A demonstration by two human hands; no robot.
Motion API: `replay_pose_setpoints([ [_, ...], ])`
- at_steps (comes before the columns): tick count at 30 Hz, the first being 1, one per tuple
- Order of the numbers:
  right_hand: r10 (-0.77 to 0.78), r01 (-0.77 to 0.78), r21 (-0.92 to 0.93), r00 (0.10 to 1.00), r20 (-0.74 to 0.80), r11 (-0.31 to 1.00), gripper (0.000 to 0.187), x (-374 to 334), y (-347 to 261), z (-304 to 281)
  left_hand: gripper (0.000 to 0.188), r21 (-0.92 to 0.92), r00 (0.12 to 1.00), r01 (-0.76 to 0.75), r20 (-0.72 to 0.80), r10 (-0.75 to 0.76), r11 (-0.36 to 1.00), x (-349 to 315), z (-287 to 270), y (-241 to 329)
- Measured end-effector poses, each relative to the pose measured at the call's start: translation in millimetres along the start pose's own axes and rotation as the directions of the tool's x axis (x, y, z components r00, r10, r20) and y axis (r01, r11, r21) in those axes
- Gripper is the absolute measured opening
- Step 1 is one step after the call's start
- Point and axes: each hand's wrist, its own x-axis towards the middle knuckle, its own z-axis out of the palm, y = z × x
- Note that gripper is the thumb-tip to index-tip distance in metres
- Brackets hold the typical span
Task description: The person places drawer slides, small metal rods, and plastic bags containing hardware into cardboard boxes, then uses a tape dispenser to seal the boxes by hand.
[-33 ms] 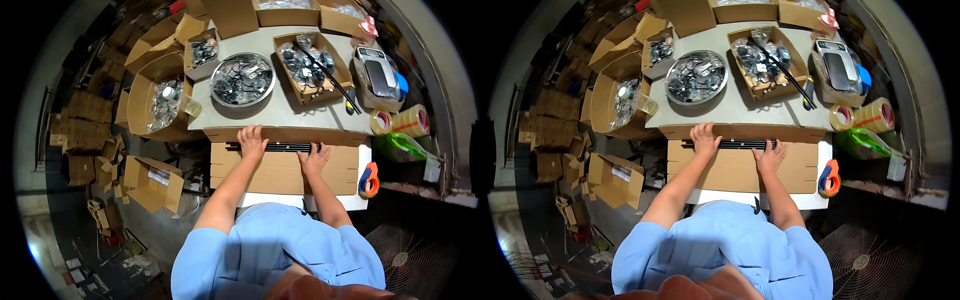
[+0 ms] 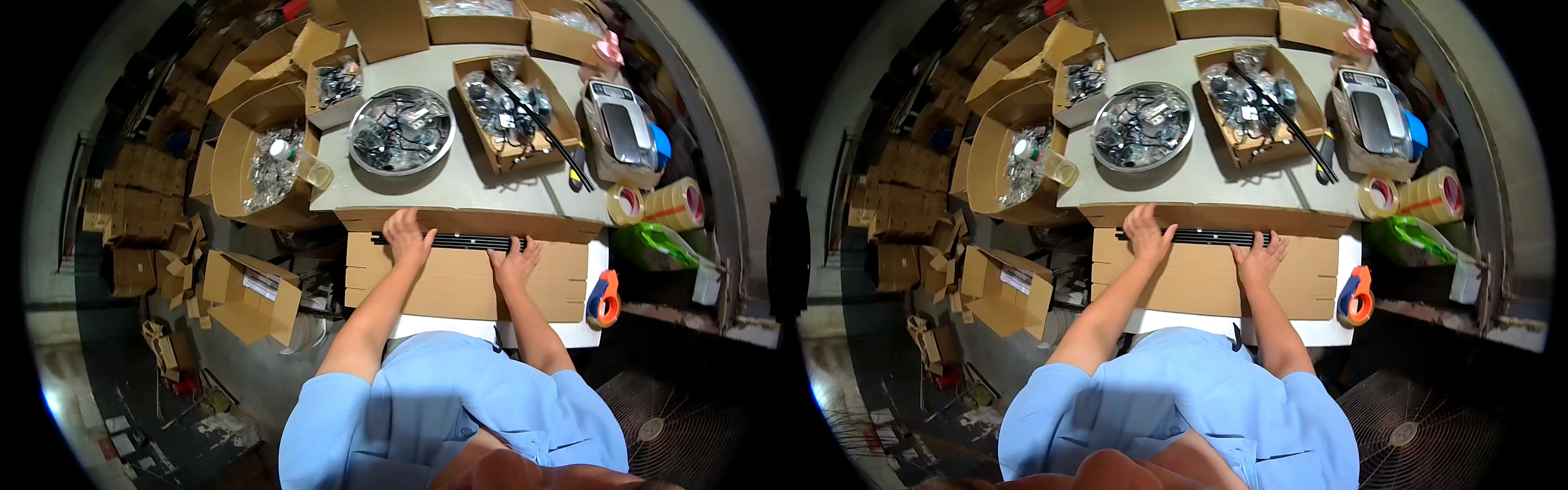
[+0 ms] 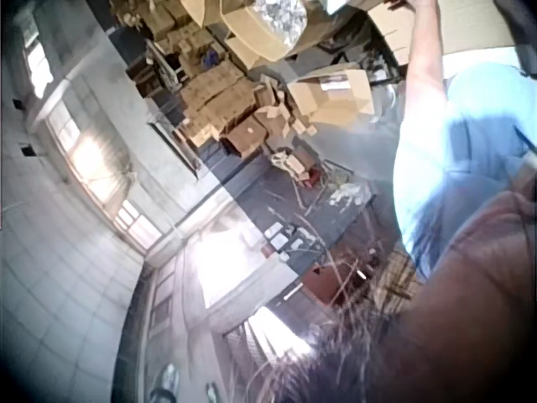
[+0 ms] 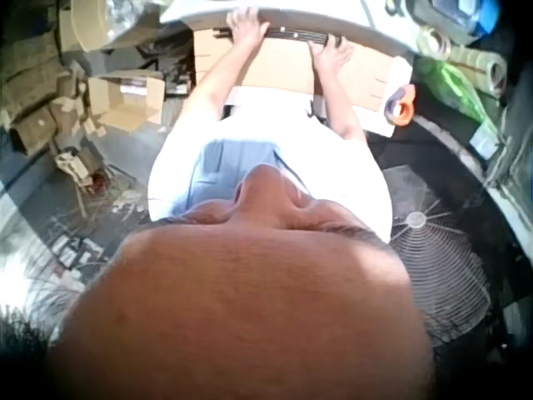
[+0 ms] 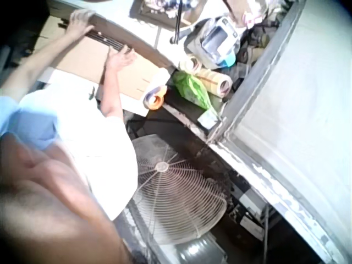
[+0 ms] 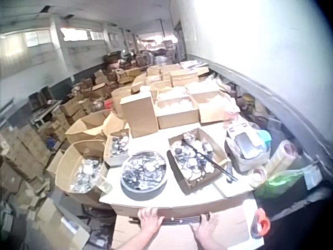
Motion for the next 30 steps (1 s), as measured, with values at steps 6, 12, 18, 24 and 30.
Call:
replay_pose_setpoints([
  [6, 0.042, -0.042, 0.145, 0.999, 0.005, 0.989, 0.067, -4, -9, 5, 0.093, -0.129, 0.882, 0.469, 0.114, -0.457, 0.874, -55, -12, -85],
  [12, 0.062, -0.069, 0.169, 0.997, 0.044, 0.983, 0.066, -5, -22, 8, 0.083, -0.212, 0.911, 0.403, 0.183, -0.368, 0.890, -45, -3, -100],
  [18, -0.052, 0.052, 0.014, 0.999, 0.002, 0.999, 0.064, -11, -20, 16, 0.074, -0.370, 0.948, 0.315, 0.088, -0.305, 0.874, -48, -41, -143],
  [24, -0.058, 0.048, -0.190, 0.997, -0.042, 0.981, 0.059, -23, -26, 13, 0.033, -0.153, 0.582, 0.649, -0.530, -0.616, 0.745, -96, -108, -341],
  [30, -0.113, 0.109, -0.192, 0.993, -0.014, 0.975, 0.058, -45, -59, 42, 0.041, 0.321, 0.178, 0.906, 0.302, -0.936, 0.276, -235, -89, -583],
])
